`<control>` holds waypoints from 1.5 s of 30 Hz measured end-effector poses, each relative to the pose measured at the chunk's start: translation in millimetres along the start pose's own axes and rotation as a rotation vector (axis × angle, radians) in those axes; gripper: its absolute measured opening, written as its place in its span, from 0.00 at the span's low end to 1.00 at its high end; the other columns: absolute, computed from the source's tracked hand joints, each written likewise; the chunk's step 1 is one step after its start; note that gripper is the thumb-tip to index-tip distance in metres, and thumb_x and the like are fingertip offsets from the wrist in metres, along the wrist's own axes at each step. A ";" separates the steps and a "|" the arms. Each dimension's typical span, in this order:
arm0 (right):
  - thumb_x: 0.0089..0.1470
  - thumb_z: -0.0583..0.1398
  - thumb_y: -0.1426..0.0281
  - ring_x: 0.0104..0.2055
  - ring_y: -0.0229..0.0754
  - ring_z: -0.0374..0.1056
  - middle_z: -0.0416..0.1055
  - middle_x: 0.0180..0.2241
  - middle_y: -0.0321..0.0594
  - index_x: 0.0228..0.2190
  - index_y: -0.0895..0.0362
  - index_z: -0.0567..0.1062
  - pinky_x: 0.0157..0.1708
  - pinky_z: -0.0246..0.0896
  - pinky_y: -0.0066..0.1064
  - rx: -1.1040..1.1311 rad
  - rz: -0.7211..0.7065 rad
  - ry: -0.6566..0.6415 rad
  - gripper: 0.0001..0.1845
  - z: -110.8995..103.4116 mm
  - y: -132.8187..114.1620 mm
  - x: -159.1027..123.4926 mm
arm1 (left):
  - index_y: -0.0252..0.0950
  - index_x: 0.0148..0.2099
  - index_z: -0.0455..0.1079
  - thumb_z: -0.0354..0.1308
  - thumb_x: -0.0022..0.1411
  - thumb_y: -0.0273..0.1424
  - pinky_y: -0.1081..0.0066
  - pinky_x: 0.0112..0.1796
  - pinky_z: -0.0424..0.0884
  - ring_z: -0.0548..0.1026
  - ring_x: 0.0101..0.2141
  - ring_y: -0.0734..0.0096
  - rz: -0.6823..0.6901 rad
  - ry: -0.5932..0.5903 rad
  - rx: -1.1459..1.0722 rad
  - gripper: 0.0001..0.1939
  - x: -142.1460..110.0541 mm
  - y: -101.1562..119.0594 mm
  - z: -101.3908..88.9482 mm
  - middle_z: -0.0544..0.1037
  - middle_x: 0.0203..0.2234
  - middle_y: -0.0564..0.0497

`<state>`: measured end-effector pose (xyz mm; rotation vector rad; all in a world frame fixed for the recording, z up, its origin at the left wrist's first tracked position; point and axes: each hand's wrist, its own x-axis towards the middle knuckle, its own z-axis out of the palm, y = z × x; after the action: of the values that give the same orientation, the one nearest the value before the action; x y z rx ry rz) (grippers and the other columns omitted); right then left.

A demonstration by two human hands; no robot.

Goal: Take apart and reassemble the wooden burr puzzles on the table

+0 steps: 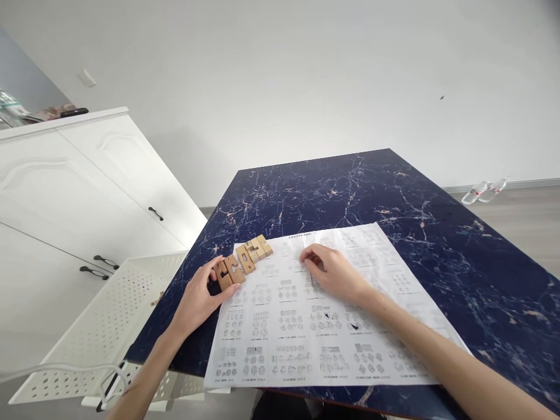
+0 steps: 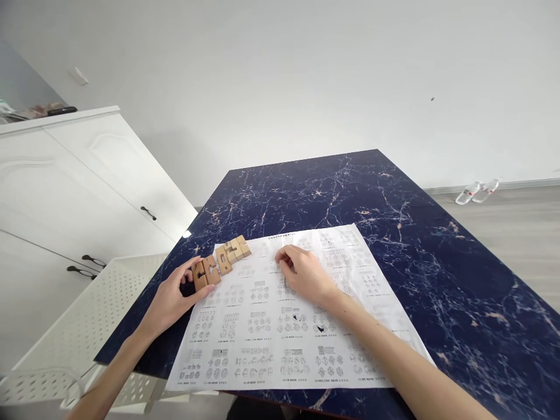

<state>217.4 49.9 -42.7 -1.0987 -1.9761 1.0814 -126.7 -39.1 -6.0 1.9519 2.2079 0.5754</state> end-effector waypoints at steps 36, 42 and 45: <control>0.68 0.55 0.74 0.38 0.45 0.73 0.80 0.42 0.42 0.40 0.52 0.75 0.36 0.67 0.38 0.015 0.014 0.011 0.09 -3.1 -4.7 1.1 | 0.38 0.69 0.64 0.61 0.65 0.62 0.36 0.64 0.67 0.70 0.65 0.34 0.125 0.010 0.025 0.43 27.6 16.7 23.7 0.73 0.64 0.35; 0.69 0.55 0.73 0.38 0.45 0.72 0.79 0.42 0.41 0.40 0.51 0.75 0.36 0.68 0.38 0.023 0.023 0.004 0.09 -3.1 -4.9 0.2 | 0.40 0.70 0.64 0.62 0.65 0.63 0.37 0.65 0.67 0.71 0.65 0.37 0.138 0.035 0.036 0.44 23.2 14.9 24.4 0.74 0.63 0.36; 0.69 0.55 0.72 0.38 0.45 0.73 0.79 0.43 0.42 0.40 0.51 0.75 0.36 0.68 0.38 0.024 0.028 -0.006 0.09 -2.9 -3.6 -0.8 | 0.40 0.71 0.63 0.62 0.65 0.62 0.38 0.63 0.69 0.71 0.64 0.38 0.130 0.023 0.036 0.44 18.1 13.3 23.0 0.74 0.63 0.37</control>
<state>218.8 49.0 -38.3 -1.1142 -1.9530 1.1219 -109.1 -15.9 -19.6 2.1293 2.1312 0.5822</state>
